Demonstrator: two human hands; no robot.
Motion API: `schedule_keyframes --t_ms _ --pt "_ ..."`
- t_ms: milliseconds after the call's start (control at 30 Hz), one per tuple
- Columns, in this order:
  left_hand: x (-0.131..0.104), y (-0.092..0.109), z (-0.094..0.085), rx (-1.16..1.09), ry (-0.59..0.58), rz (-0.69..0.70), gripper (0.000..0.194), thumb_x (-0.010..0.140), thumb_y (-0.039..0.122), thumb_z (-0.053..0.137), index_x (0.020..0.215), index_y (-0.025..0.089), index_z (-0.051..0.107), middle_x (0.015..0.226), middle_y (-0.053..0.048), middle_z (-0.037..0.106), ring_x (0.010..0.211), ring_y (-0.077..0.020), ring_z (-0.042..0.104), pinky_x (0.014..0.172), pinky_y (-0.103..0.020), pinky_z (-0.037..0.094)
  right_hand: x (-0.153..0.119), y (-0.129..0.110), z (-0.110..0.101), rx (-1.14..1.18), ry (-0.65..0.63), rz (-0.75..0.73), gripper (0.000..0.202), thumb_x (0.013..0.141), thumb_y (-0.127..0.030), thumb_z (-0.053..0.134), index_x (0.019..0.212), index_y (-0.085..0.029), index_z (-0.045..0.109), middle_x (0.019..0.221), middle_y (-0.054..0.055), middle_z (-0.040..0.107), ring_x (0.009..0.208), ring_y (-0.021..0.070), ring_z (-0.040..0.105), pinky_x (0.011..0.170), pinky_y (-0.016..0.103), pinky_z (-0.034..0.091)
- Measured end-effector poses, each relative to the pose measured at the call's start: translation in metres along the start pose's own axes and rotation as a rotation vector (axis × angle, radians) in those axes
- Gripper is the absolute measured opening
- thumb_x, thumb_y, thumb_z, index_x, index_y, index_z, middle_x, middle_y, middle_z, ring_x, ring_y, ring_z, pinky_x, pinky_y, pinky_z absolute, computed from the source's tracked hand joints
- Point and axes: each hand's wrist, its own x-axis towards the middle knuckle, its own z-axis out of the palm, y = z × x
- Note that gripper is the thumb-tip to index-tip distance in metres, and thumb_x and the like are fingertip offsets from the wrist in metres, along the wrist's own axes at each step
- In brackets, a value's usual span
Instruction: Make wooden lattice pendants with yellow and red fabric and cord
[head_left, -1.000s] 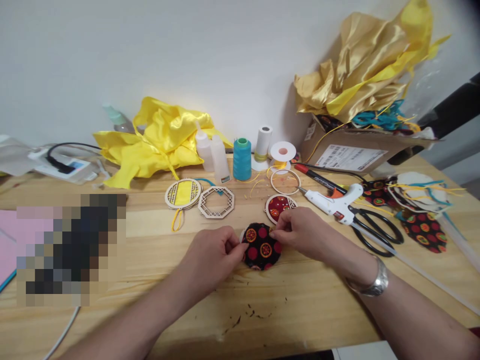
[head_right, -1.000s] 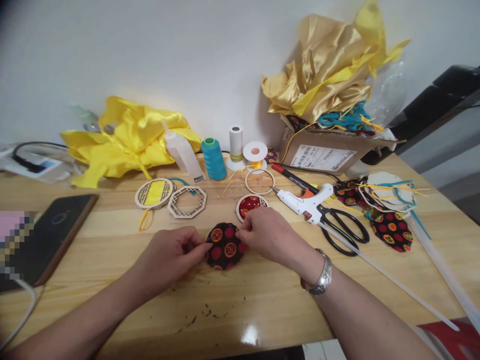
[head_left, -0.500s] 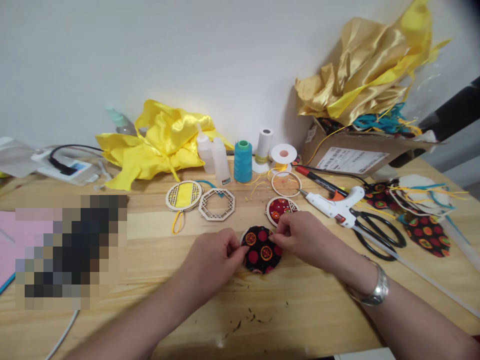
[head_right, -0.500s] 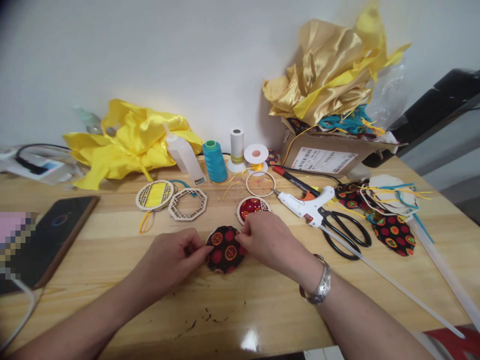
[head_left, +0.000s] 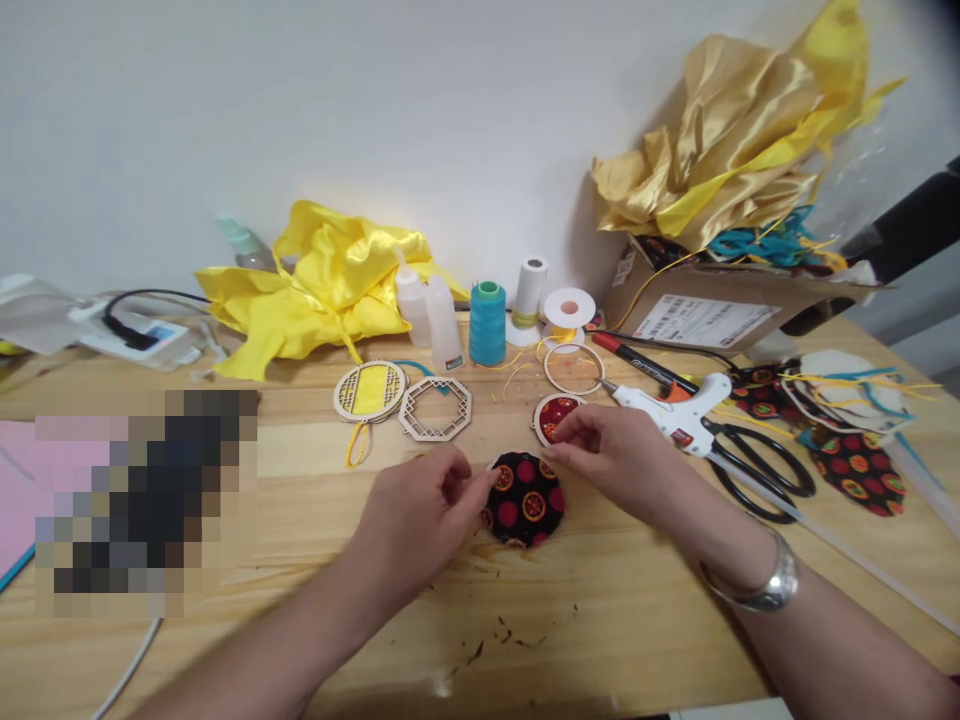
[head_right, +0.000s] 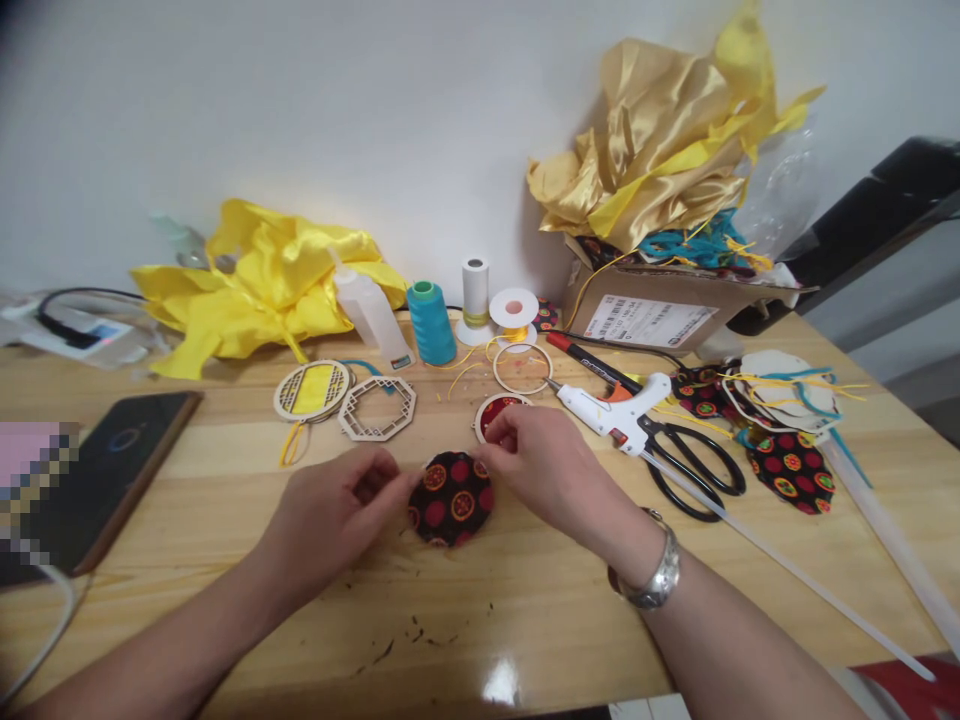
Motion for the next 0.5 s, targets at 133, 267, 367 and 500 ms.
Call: schedule_keyframes --t_ms 133,267,367,500 --pt "-0.0004 -0.0019 -0.0014 0.001 0.197 0.413 0.012 0.083 0.027 0.058 0.09 0.02 0.064 0.081 -0.002 0.071 0.074 -0.0153 0.063 0.073 -0.031 0.045 -0.0006 0.0053 -0.0091 0.315 -0.178 -0.106 0.015 0.077 -0.018 0.053 0.084 -0.018 0.065 0.074 0.001 0.068 0.066 0.0126 0.061 0.059 0.024 0.046" --pt "0.0013 -0.001 -0.0008 -0.03 0.112 0.729 0.012 0.084 0.015 0.057 0.086 0.024 0.066 0.095 0.001 0.073 0.079 -0.0121 0.063 0.09 -0.035 0.039 -0.0018 0.0096 -0.0085 0.511 -0.423 -0.056 0.021 0.075 -0.01 0.044 0.083 -0.016 0.063 0.071 0.001 0.067 0.069 0.0127 0.066 0.063 0.024 0.052" --pt "0.0032 -0.0015 -0.0001 -0.004 0.068 0.717 0.01 0.084 0.017 0.058 0.084 0.023 0.066 0.095 0.001 0.073 0.077 -0.013 0.061 0.089 -0.038 0.039 -0.0016 0.0098 -0.0037 0.508 -0.405 -0.039 0.023 0.073 -0.007 0.043 0.082 -0.016 0.062 0.072 0.001 0.067 0.07 0.0131 0.067 0.065 0.025 0.054" --pt "0.0052 -0.005 0.0015 0.049 0.105 0.671 0.009 0.082 0.018 0.059 0.081 0.022 0.068 0.091 0.001 0.074 0.079 -0.0168 0.058 0.086 -0.04 0.041 -0.0015 0.0063 -0.0002 0.499 -0.392 -0.02 0.025 0.073 -0.005 0.041 0.082 -0.016 0.062 0.074 0.002 0.067 0.071 0.0129 0.066 0.066 0.026 0.054"
